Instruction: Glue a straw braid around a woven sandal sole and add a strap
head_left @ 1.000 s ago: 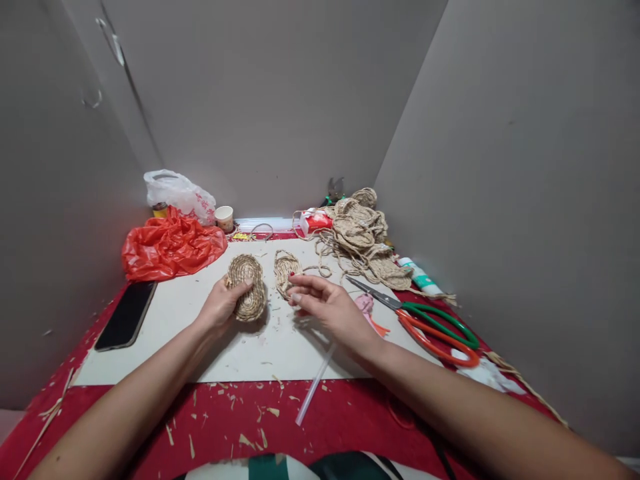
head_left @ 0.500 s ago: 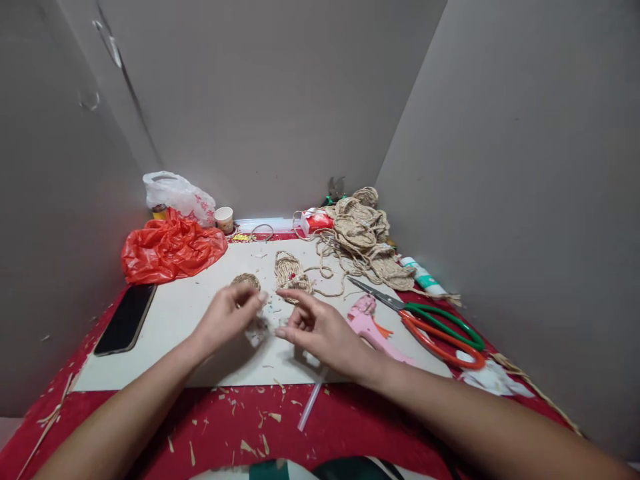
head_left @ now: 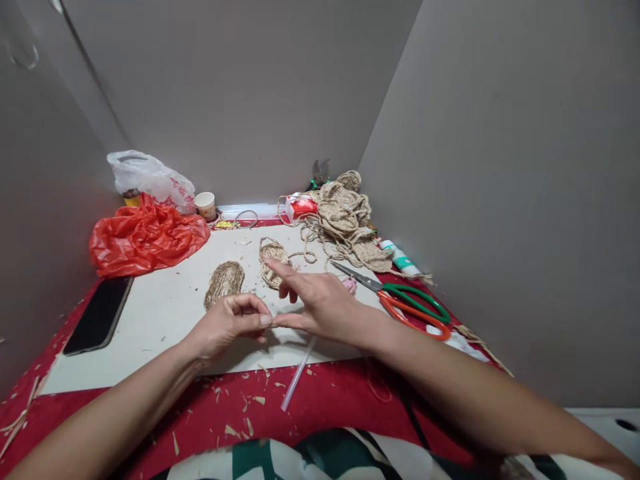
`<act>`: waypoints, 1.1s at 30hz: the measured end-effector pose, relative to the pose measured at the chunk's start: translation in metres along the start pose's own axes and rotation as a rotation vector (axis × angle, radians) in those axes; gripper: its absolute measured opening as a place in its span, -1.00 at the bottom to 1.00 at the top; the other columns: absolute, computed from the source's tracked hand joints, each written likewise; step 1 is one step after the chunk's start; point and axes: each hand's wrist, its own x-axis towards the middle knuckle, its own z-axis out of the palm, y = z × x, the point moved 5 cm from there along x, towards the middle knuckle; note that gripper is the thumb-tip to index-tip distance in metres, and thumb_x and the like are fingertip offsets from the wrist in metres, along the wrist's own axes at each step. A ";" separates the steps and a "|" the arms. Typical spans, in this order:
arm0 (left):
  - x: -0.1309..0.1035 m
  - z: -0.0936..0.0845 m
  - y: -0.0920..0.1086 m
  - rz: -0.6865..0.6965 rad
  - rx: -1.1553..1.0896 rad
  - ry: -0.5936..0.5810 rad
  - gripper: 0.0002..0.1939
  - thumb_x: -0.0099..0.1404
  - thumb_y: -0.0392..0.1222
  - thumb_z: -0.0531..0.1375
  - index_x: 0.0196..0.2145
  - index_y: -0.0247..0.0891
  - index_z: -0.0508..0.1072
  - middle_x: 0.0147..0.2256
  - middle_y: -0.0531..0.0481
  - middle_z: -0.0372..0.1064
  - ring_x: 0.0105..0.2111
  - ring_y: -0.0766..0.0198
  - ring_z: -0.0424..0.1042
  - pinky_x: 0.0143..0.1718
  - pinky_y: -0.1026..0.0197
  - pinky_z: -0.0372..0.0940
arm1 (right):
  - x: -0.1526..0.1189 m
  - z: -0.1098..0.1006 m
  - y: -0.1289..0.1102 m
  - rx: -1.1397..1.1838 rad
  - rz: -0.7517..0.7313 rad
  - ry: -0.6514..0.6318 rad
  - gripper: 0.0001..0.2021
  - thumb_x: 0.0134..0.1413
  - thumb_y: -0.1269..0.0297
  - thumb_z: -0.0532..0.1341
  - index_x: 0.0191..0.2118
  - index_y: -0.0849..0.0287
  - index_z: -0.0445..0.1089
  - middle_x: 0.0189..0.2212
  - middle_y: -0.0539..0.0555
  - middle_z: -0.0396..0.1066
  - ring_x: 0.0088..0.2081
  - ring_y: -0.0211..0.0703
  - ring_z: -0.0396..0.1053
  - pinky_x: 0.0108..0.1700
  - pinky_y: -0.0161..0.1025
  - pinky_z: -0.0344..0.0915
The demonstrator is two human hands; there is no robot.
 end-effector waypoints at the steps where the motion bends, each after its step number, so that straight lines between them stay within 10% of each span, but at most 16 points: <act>1: 0.000 0.002 -0.001 -0.013 -0.011 -0.011 -0.75 0.00 -0.16 0.40 -0.46 -0.33 0.43 -0.56 0.07 0.39 -0.56 0.39 0.37 -0.43 0.31 0.25 | 0.000 -0.002 0.001 -0.001 -0.014 0.001 -0.15 0.09 -0.11 0.18 0.36 0.13 -0.20 -0.30 0.10 0.45 -0.38 -0.16 0.39 -0.34 -0.26 0.27; 16: -0.036 0.041 0.003 0.163 0.087 -0.149 -0.75 0.25 -0.03 0.20 -0.38 -0.27 0.30 -0.53 0.08 0.26 -0.54 0.39 0.23 -0.45 0.30 0.15 | 0.007 -0.013 0.031 0.594 0.174 0.083 0.02 -0.17 0.05 0.41 0.34 0.05 -0.17 -0.41 -0.03 0.39 -0.48 -0.26 0.35 -0.40 -0.28 0.35; 22: -0.038 0.058 -0.004 0.404 0.558 -0.301 -0.61 0.33 -0.10 0.07 -0.63 -0.25 0.17 -0.61 0.09 0.14 -0.59 0.41 0.12 -0.51 0.29 0.08 | 0.008 -0.026 0.034 0.608 0.238 0.265 -0.78 0.10 0.19 0.23 -0.19 0.21 0.41 -0.49 0.00 0.40 -0.52 -0.30 0.35 -0.43 -0.32 0.33; 28: -0.006 -0.008 0.024 0.578 0.839 0.328 -0.89 0.30 -0.18 0.09 -0.25 -0.23 0.35 -0.27 -0.09 0.40 -0.22 0.20 0.38 -0.15 0.15 0.26 | 0.007 -0.028 0.023 0.384 0.220 0.227 -0.67 0.21 0.11 0.11 -0.49 0.20 0.31 -0.63 -0.01 0.35 -0.56 -0.31 0.28 -0.45 -0.34 0.21; 33: 0.024 -0.070 0.029 0.464 1.230 0.643 -0.26 0.15 0.00 0.23 0.21 -0.30 0.11 0.19 -0.32 0.15 0.17 -0.11 0.14 0.14 -0.09 0.08 | 0.007 -0.029 0.018 0.395 0.207 0.207 -0.55 0.28 0.06 0.00 -0.58 0.19 0.26 -0.65 -0.02 0.27 -0.57 -0.33 0.22 -0.44 -0.35 0.17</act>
